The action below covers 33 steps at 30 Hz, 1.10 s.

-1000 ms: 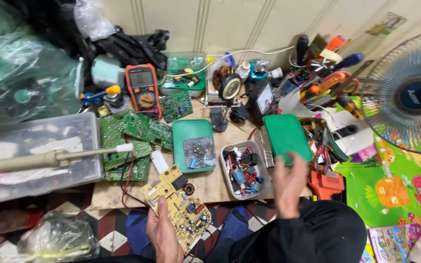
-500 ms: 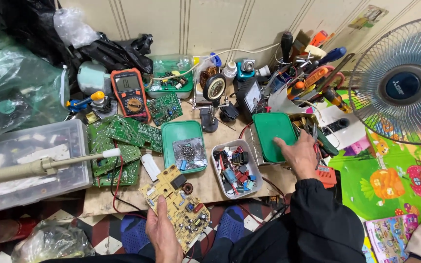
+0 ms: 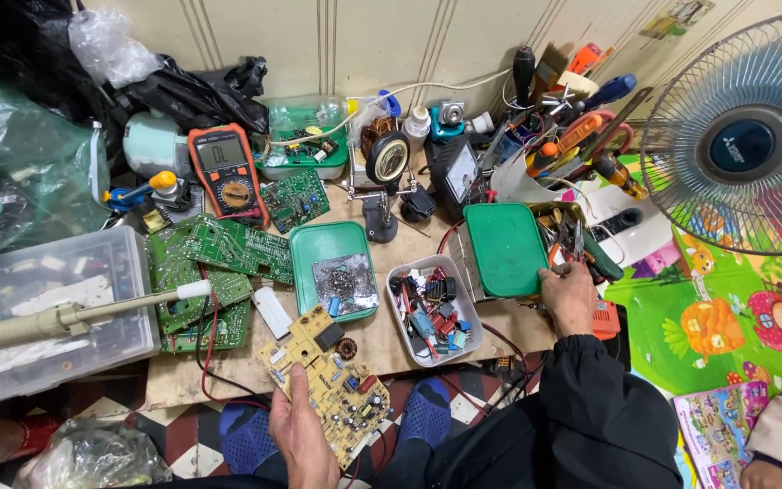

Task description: Testing electronic circuit boards with a multimeter and sorting components into storage containers.

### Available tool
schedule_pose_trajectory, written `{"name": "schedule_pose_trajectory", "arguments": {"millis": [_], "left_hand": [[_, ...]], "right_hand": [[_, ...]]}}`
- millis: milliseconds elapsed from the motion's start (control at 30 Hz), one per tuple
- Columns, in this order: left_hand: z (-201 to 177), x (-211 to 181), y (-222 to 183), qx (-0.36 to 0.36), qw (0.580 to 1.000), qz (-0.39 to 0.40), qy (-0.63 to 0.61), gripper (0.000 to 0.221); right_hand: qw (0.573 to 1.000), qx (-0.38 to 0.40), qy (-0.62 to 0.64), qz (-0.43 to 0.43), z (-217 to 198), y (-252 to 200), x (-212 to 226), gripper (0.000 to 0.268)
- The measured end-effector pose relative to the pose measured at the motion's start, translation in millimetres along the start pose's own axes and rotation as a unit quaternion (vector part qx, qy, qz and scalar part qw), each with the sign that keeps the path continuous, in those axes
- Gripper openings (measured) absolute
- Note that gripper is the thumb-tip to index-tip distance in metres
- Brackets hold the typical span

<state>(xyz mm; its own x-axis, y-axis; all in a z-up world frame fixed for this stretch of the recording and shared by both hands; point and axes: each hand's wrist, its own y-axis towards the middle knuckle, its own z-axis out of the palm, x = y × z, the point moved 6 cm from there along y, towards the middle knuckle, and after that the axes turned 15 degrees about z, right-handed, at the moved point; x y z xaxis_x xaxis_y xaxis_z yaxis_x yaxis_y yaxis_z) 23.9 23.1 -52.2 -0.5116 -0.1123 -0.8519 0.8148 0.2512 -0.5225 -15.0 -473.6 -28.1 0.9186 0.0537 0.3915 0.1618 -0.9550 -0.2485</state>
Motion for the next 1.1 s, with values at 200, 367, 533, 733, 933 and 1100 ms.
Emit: {"name": "schedule_pose_trajectory", "arguments": {"millis": [200,367,533,733,933,1100], "left_hand": [[1,-7,-5,0.001,0.999,0.009,-0.036,0.044],[3,-2,-6,0.003,0.999,0.005,-0.051,0.044],[3,-13,-13,0.012,0.997,0.017,-0.071,0.039],[6,-7,-9,0.01,0.997,0.033,-0.067,0.038],[1,3,-1,0.016,0.997,0.025,-0.071,0.04],[6,8,-5,0.008,0.996,-0.007,-0.091,0.037]], "right_hand": [[0.96,0.113,0.231,0.112,-5,2,-14,0.013],[0.934,0.201,0.293,0.023,-55,-29,1,0.02],[0.95,0.179,0.214,-0.138,-138,-72,48,0.027],[0.929,0.273,0.196,-0.157,-67,-74,13,0.036],[0.912,0.313,0.265,-0.025,72,-90,-65,0.033],[0.913,0.266,0.31,-0.01,71,-110,-58,0.028]]}}
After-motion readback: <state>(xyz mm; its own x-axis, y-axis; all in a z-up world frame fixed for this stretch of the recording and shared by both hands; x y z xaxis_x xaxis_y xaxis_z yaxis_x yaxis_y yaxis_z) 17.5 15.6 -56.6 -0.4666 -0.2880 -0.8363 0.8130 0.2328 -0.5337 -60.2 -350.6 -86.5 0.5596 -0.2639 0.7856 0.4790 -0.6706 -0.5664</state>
